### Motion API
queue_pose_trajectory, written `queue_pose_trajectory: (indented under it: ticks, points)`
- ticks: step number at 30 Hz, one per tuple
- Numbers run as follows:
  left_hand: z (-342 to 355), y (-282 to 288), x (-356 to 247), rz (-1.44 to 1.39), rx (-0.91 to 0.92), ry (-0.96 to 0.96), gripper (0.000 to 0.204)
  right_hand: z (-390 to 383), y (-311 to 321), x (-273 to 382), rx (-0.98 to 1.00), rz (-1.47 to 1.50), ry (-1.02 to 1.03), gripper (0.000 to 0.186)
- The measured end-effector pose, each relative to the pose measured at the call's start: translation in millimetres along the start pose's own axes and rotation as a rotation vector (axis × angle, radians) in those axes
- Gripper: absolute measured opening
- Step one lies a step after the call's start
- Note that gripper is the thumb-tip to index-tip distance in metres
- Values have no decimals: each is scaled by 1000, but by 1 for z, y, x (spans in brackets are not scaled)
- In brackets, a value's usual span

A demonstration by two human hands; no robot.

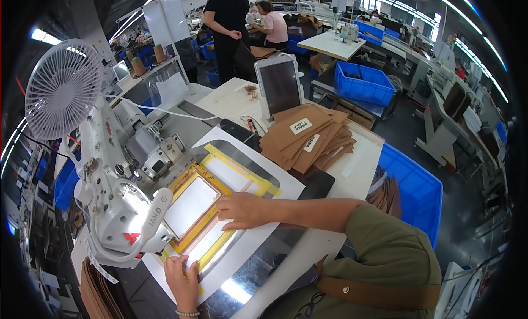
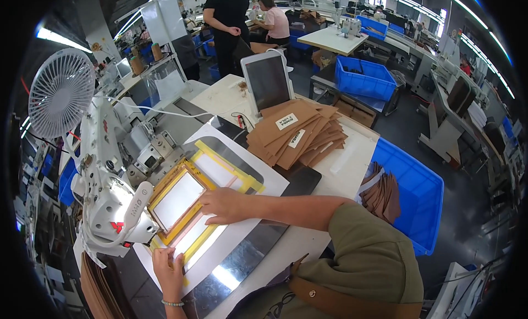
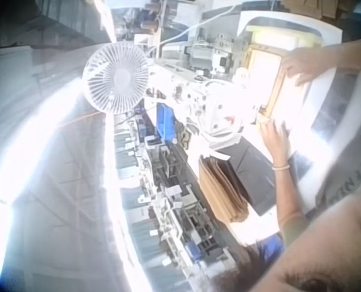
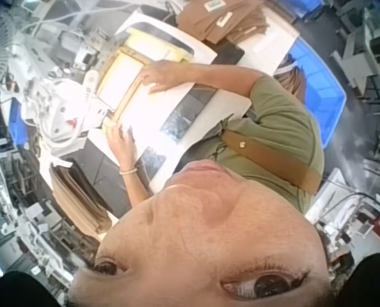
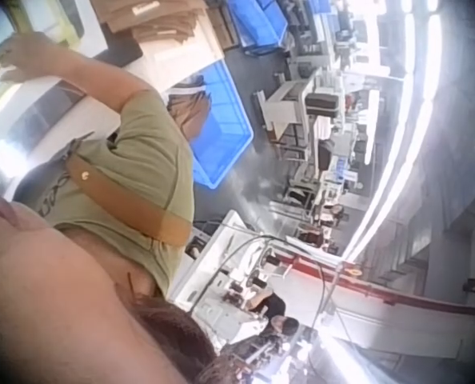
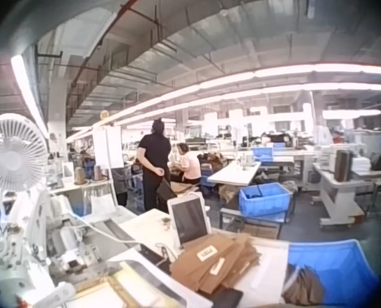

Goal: Sewing rectangular leather labels onto flat leather panels using an automated sewing machine in a leather goods factory.

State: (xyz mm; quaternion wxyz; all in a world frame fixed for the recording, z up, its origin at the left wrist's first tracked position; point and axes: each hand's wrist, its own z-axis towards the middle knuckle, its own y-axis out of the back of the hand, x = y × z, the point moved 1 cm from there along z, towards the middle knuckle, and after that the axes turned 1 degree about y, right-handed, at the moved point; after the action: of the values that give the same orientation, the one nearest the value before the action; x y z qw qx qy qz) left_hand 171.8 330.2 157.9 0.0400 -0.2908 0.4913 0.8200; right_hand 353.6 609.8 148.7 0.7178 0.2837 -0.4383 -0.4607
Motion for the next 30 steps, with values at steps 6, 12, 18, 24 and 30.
queue_pose_trajectory:
  ticks: [6, 12, 18, 24, 30]
  points:
    - [-3, -5, 2, -91, -20, 76, 25, 2, -14, -4, -78, 51, -44, 27]
    - [-1, -8, 12, -176, -33, 105, 27, 4, -14, 2, -112, 69, -93, 25]
    - [-2, -6, 9, -192, -15, 128, 27, 2, -21, 2, -185, 155, -140, 22]
    - [-5, -6, 12, -181, -15, 113, 27, 3, -20, 7, -175, 73, -129, 20]
    - [-3, -4, 6, -158, -23, 91, 27, 5, -22, 1, -133, -187, 27, 22]
